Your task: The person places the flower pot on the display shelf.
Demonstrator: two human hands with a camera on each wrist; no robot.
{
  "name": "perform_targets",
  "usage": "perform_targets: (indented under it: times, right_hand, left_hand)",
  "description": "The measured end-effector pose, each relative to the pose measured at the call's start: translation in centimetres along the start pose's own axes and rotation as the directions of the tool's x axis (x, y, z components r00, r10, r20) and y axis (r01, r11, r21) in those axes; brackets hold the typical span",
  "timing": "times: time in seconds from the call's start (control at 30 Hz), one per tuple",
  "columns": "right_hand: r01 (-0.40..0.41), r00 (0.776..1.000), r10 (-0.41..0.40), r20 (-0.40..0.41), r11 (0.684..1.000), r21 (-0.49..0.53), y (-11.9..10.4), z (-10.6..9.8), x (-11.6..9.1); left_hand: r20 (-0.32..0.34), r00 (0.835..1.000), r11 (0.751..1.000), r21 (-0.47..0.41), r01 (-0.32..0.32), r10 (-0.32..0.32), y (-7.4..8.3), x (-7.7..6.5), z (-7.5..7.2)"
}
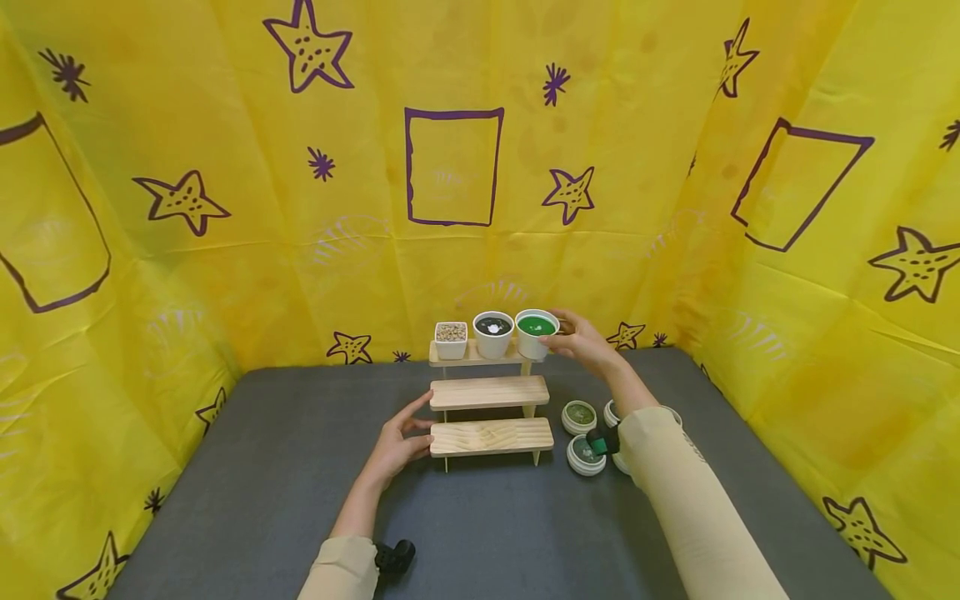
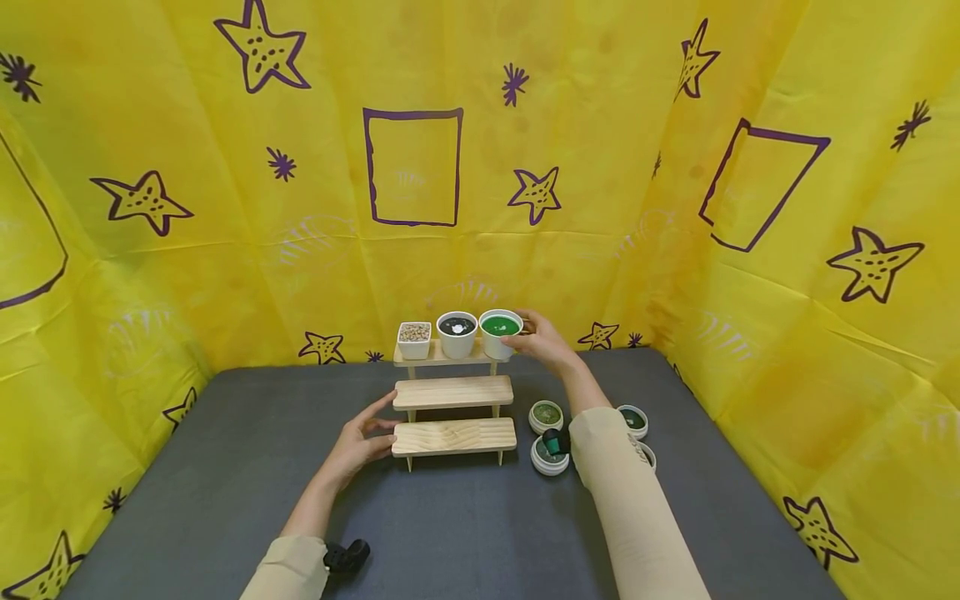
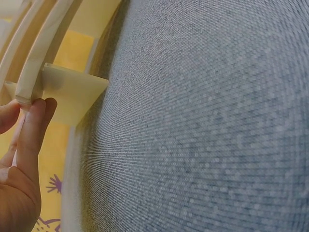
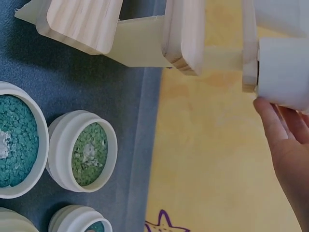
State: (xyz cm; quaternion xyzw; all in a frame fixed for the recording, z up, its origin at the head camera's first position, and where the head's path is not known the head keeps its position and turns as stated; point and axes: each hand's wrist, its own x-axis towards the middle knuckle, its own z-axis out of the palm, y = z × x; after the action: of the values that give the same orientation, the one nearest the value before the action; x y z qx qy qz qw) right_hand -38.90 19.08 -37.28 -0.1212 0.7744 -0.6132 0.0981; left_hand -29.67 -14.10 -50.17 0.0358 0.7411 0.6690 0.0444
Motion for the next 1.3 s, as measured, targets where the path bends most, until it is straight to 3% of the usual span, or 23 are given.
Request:
perform_targets:
  times: [0.8, 1.3]
  right_hand:
    - [-0.012, 1.000, 0.012, 0.018, 0.999, 0.045, -0.3, 0.7, -0.2]
    - [-0.014, 1.000, 0.014, -0.003, 0.999, 0.034, 0.8, -1.3, -1.2]
  left_hand:
    - [0.011, 1.000, 1.000, -0.006, 0.002, -0.002, -0.1, 0.2, -0.1]
    - [0.007, 1.000, 1.000, -0.005, -0.003, 0.003, -0.2, 0.2, 0.0]
